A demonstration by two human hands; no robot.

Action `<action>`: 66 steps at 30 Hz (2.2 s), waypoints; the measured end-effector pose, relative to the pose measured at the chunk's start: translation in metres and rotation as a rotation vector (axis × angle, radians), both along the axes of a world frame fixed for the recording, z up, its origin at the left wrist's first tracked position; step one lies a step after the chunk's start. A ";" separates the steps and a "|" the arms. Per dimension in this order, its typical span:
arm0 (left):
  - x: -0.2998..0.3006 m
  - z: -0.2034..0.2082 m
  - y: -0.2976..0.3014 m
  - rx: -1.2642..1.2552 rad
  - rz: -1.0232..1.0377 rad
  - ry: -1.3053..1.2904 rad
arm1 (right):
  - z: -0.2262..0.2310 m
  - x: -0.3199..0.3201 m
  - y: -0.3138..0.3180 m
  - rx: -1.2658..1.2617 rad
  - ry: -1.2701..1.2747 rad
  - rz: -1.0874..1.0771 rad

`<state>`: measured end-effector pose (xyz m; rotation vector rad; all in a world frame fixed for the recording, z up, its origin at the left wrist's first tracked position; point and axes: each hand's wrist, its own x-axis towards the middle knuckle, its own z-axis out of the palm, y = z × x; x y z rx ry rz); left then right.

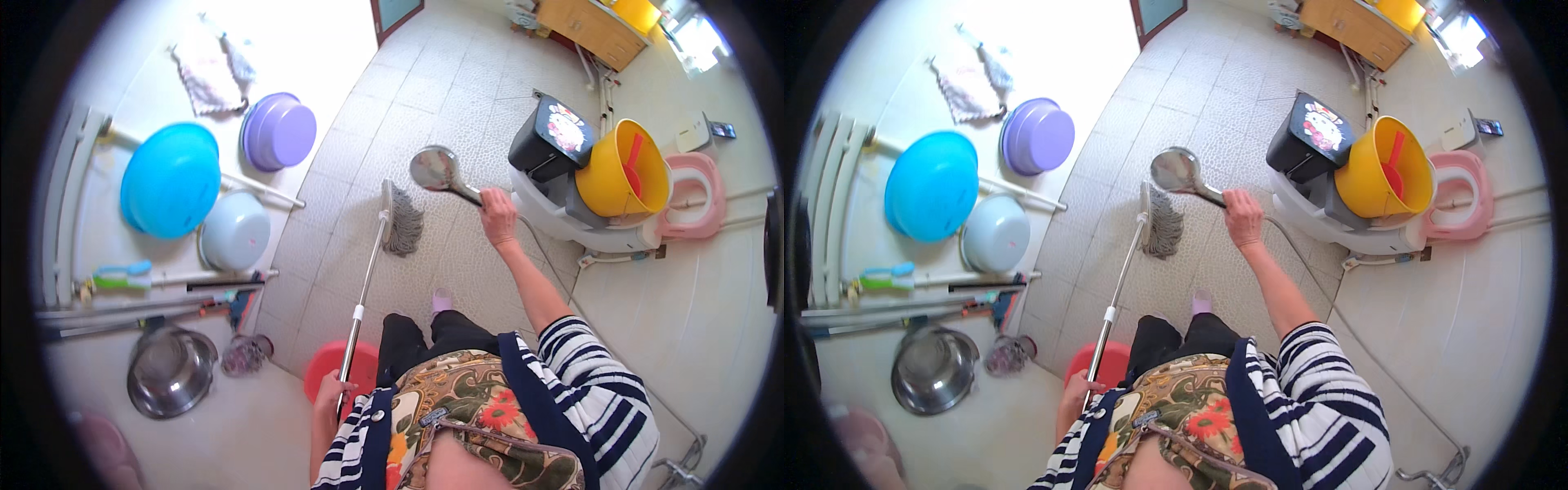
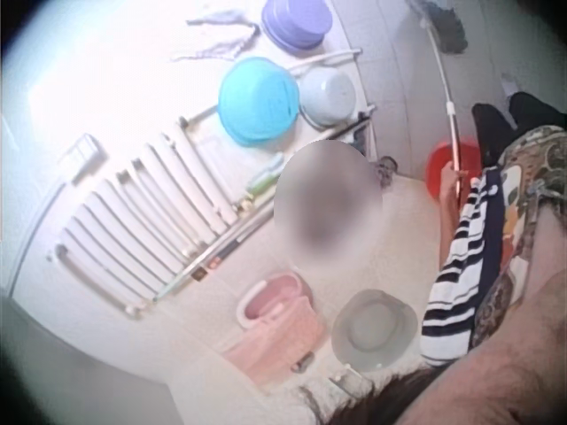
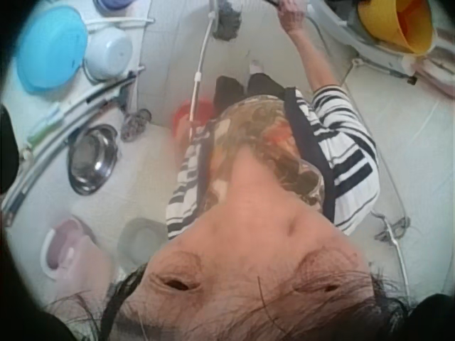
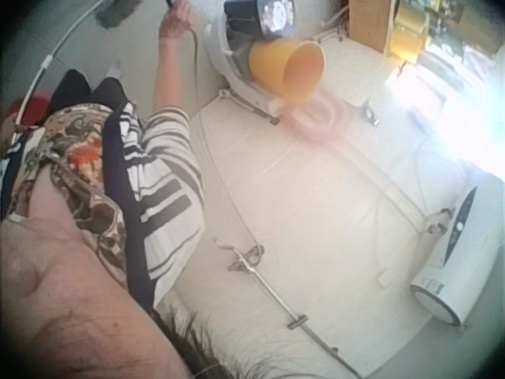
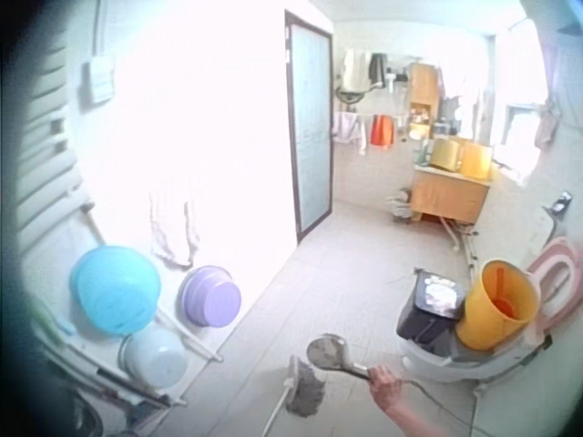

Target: The person mops a tiled bathroom floor using a string mop and a squeegee. They wet the mop with a shower head, wring it in a pink basin, and mop the floor. They then use a squeegee to push water toward the drain, repeating the process.

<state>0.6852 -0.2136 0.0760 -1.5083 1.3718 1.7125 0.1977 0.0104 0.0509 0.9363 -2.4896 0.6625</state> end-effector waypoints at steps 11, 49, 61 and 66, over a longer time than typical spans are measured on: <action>-0.133 -0.031 -0.244 0.164 -0.199 0.009 | -0.008 -0.037 -0.143 -0.049 0.065 -0.160; -0.448 0.010 -0.396 -1.050 -1.685 -0.205 | -0.058 0.153 -0.174 0.177 -0.220 -0.833; -0.566 0.005 -0.426 -1.084 -1.993 -0.105 | -0.020 0.299 -0.113 0.395 -0.195 -1.330; -0.554 0.004 -0.429 -1.131 -2.044 -0.081 | 0.043 0.321 -0.098 0.491 0.006 -1.446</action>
